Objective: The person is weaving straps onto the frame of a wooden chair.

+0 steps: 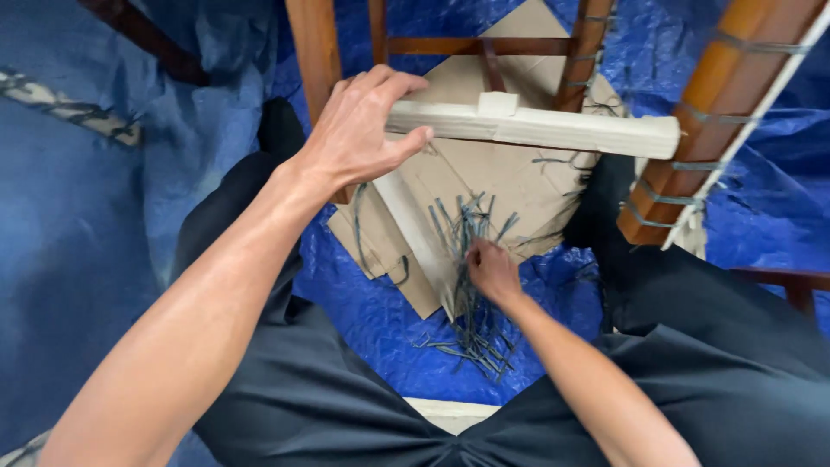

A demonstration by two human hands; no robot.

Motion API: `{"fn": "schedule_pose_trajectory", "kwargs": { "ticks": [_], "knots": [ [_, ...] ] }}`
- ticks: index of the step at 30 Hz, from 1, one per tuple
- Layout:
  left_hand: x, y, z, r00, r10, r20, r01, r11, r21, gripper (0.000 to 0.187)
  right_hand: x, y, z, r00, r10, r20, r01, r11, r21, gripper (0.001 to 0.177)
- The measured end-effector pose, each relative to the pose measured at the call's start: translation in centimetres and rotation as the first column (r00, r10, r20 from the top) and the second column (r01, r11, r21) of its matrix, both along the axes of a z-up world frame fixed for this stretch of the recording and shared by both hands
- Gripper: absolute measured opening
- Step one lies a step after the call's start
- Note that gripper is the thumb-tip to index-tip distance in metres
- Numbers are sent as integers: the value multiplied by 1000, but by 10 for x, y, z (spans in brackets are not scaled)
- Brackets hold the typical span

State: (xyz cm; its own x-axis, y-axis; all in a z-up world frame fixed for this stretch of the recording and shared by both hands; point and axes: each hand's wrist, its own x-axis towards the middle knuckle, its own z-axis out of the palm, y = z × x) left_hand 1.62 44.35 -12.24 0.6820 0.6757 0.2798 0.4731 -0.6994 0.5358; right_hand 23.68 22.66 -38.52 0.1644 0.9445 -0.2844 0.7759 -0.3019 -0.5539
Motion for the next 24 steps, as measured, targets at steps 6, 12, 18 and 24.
{"fn": "schedule_pose_trajectory", "kwargs": {
  "ticks": [6, 12, 18, 24],
  "knots": [
    [1, 2, -2, 1000, 4, 6, -4, 1000, 27, 54, -66, 3, -9, 991, 62, -122, -50, 993, 106, 19],
    [10, 1, 5, 998, 0, 65, -6, 995, 102, 52, -156, 23, -8, 973, 168, -156, -128, 963, 238, 24],
    [20, -2, 3, 997, 4, 76, -16, 986, 166, 52, -184, 35, -50, 963, 267, 48, -271, 941, 201, 25],
    [33, 5, -2, 996, -16, 84, 6, 993, 122, 34, -148, 41, -93, 953, 59, -296, 1, 980, 200, 9]
  ]
}}
